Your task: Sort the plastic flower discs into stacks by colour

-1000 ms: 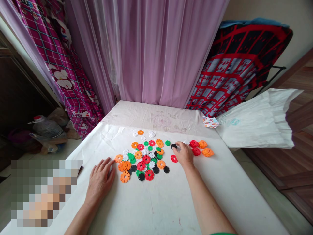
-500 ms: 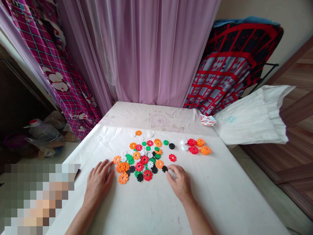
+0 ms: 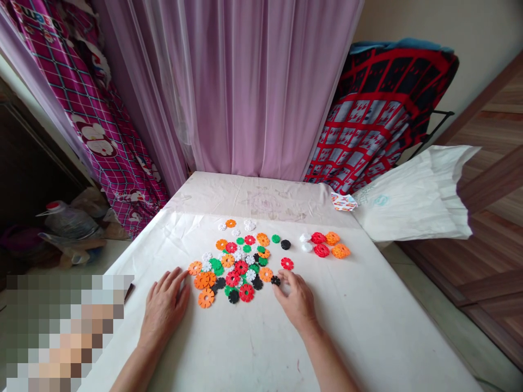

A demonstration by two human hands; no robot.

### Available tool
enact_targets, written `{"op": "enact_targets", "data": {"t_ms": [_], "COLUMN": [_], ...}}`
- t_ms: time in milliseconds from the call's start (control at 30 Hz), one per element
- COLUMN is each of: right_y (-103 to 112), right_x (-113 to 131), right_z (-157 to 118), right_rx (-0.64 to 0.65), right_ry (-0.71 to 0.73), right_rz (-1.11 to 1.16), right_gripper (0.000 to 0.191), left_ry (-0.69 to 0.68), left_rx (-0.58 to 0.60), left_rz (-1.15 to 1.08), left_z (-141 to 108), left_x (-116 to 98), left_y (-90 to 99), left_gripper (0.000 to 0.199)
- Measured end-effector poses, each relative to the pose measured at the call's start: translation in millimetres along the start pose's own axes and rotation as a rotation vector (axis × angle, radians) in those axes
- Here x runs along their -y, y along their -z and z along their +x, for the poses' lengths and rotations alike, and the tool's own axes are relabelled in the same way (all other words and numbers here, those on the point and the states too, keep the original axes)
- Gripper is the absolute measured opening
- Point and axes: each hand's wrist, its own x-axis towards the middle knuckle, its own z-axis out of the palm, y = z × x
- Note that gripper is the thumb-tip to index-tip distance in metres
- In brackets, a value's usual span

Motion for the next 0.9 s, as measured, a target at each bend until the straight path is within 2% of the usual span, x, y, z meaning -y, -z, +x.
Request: {"op": "enact_targets", "data": {"t_ms": [67, 200, 300, 400, 533, 700, 900], "right_y": [1, 2, -1, -6, -8, -1, -8], "right_x": [-6, -22, -33, -41, -46, -42, -30], "right_z": [13, 56, 85, 98, 99, 82, 62], "right_rx": [-0.068, -0.172, -0.172, -0.149, -0.132, -0.176, -0.053], "right_ry": [-0.03, -0.084, -0.096, -0.098, -0.08, -0.001, 0.003], "right_rz": [0.002, -0.051, -0.116, -0.169, -0.193, -0.194, -0.207], "right_gripper": [0.024, 0.025, 0.024, 0.023, 0.024, 0.023, 0.023], "left_ry": [-0.002, -0.003, -0.001, 0.002, 0.0, -0.002, 0.011], "left_rx": [0.0, -0.012, -0.024, -0.025, -0.013, -0.004, 0.004], "left_rz": [0.006, 0.016, 0.013, 0.011, 0.013, 0.017, 0.014], "left_z": [0, 0, -1, -1, -1, -1, 0], "left_x": [0, 1, 2, 2, 1, 2, 2], "left_y": [-0.1, -1.7, -3.0, -3.1, -1.8, -1.3, -0.8], "left_gripper": [0.045, 0.044, 0.042, 0.042, 0.044, 0.044, 0.045]}}
